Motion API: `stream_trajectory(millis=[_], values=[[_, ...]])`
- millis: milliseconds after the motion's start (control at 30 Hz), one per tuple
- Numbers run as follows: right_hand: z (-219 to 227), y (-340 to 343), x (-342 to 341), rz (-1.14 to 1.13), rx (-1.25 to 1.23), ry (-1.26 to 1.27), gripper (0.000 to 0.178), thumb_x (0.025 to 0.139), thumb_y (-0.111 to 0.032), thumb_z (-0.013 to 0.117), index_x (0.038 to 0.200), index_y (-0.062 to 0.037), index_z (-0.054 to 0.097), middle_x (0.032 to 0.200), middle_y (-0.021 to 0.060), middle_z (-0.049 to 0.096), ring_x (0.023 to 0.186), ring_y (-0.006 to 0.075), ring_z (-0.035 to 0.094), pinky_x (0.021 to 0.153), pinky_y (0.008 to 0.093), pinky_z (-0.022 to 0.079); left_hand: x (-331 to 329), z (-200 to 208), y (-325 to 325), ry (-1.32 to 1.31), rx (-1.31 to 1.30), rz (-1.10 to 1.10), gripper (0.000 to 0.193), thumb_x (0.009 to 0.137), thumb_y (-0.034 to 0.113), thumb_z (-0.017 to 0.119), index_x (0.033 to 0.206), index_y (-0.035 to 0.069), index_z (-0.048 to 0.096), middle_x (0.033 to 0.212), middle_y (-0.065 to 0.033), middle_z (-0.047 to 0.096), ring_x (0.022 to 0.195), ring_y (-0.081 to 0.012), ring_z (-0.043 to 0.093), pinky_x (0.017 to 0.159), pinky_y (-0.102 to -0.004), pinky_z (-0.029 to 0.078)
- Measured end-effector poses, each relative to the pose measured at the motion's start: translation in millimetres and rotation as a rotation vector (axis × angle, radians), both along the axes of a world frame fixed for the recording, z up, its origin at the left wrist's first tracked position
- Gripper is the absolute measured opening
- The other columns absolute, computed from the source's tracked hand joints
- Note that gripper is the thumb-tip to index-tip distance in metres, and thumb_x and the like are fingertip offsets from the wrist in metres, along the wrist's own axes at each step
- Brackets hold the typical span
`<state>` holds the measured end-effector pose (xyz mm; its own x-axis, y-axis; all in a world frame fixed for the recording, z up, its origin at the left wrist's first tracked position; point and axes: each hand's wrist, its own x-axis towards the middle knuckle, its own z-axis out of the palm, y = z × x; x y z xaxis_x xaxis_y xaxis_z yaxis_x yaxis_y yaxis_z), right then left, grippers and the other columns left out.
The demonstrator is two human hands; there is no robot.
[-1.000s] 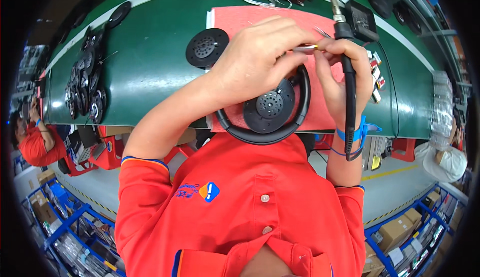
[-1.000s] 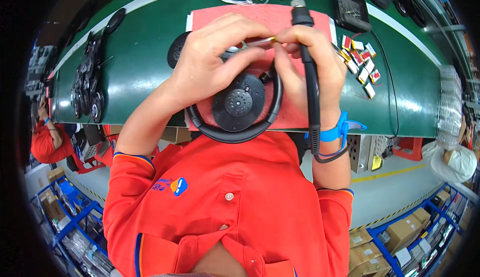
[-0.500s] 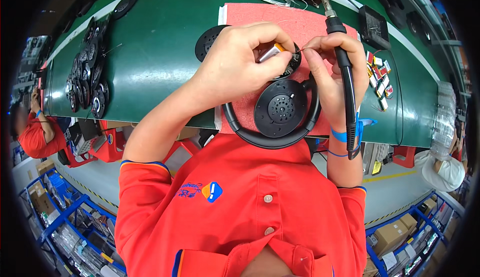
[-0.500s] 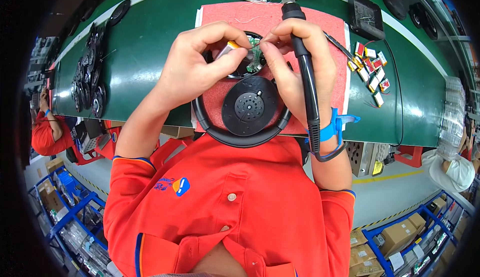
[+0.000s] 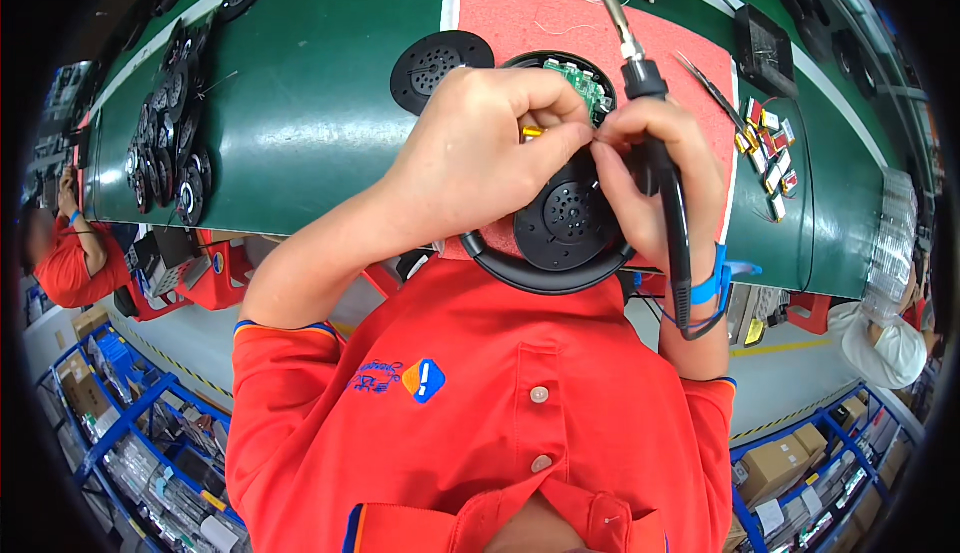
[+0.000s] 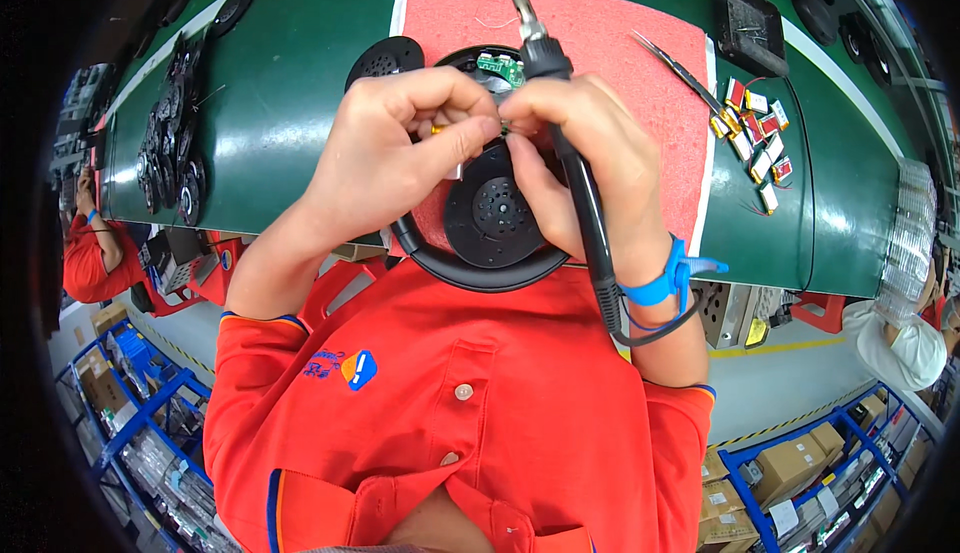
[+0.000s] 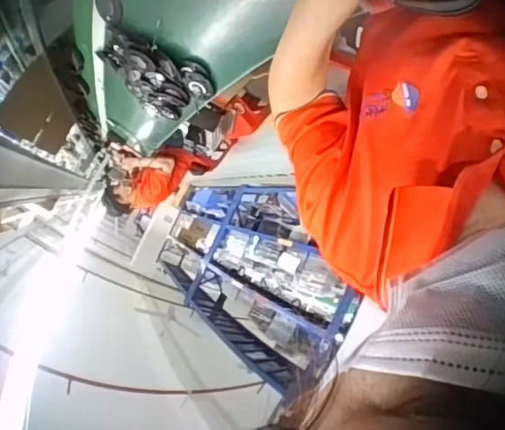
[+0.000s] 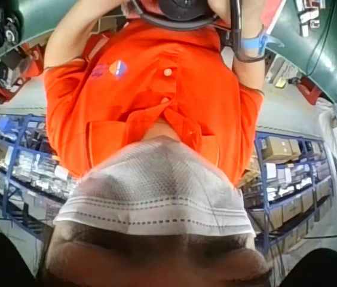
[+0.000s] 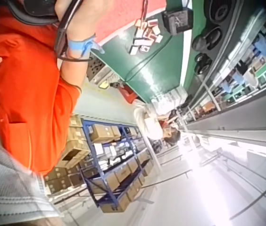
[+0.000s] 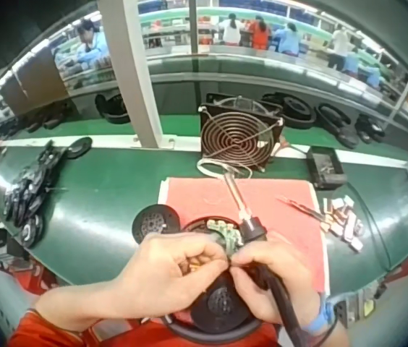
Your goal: Soldering wires and components onto a circuit board inside a headphone ear cup.
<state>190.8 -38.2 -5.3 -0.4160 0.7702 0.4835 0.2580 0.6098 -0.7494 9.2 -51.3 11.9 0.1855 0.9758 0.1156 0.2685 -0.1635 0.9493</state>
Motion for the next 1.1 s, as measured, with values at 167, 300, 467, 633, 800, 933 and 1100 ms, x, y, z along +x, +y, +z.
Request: stream_trajectory(millis=[167,300,467,633,800,933,1100], values=[[4.0,0.9,18.5,-0.02,0.196,-0.142,0.035,0.065,0.015,0.067,0.096,-0.0003,0.057,0.086,0.0108,0.066,0.078,0.0233,0.061,0.072,0.0294,0.048,-7.8,-7.4,11.0,0.22,0.172,0.031,0.006,0.072,0.005,0.063,0.072,-0.001,0.063,0.064,-0.0133,0.062,0.059,-0.0272,0.062,0.063,-0.0333,0.049],[10.3,-3.2,31.9,-0.085,0.217,-0.158,0.024,0.077,0.013,0.06,0.097,0.0005,0.056,0.086,0.0134,0.067,0.082,0.022,0.061,0.076,0.0297,0.047,-8.4,-9.4,16.0,0.385,0.301,0.021,0.005,0.068,0.006,0.063,0.067,0.002,0.064,0.072,-0.0094,0.063,0.077,-0.0264,0.056,0.072,-0.0355,0.046],[17.7,-6.1,37.7,-0.108,0.201,0.096,0.043,0.084,-0.036,0.065,0.098,0.0043,0.064,0.073,0.0089,0.063,0.059,0.0158,0.053,0.054,0.0276,0.04,-11.7,-13.2,19.3,0.486,0.461,0.05,0.006,0.067,0.006,0.062,0.064,0.001,0.065,0.096,-0.0065,0.064,0.1,-0.027,0.05,0.085,-0.0381,0.039],[23.1,-5.5,40.5,-0.095,0.326,0.107,0.06,0.087,-0.055,0.05,0.083,0.0022,0.067,0.057,0.0041,0.05,0.05,0.0145,0.042,0.047,0.0283,0.03,-14.6,-19.2,20.6,0.507,0.423,0.018,0.005,0.068,0.006,0.067,0.07,0.002,0.064,0.112,-0.0049,0.061,0.114,-0.0286,0.044,0.101,-0.0378,0.031],[27.0,-6.8,28.1,0.006,0.256,0.118,0.054,0.093,-0.046,0.047,0.072,0.0001,0.065,0.051,0.0019,0.046,0.045,0.0148,0.038,0.045,0.0291,0.028,-18.8,-20.7,22.1,0.462,0.369,0.011,0.006,0.069,0.007,0.068,0.071,0.003,0.065,0.112,-0.0051,0.061,0.113,-0.0272,0.045,0.102,-0.0377,0.029],[23.7,0.0,20.5,0.061,0.272,0.117,0.036,0.091,-0.029,0.053,0.072,-0.0003,0.064,0.051,0.0029,0.049,0.044,0.0152,0.042,0.044,0.0284,0.031,-20.7,-22.7,23.5,0.446,0.385,0.002,0.006,0.069,0.009,0.068,0.071,0.003,0.065,0.111,-0.0051,0.061,0.112,-0.0263,0.045,0.102,-0.0379,0.028],[21.9,4.0,17.0,0.077,0.286,0.08,0.029,0.089,-0.022,0.054,0.071,-0.002,0.064,0.054,0.0043,0.056,0.045,0.0163,0.046,0.044,0.0278,0.035,-20.8,-24.8,22.4,0.444,0.377,0.004,0.006,0.069,0.009,0.068,0.071,0.004,0.065,0.111,-0.0047,0.061,0.113,-0.0264,0.045,0.102,-0.038,0.028]])
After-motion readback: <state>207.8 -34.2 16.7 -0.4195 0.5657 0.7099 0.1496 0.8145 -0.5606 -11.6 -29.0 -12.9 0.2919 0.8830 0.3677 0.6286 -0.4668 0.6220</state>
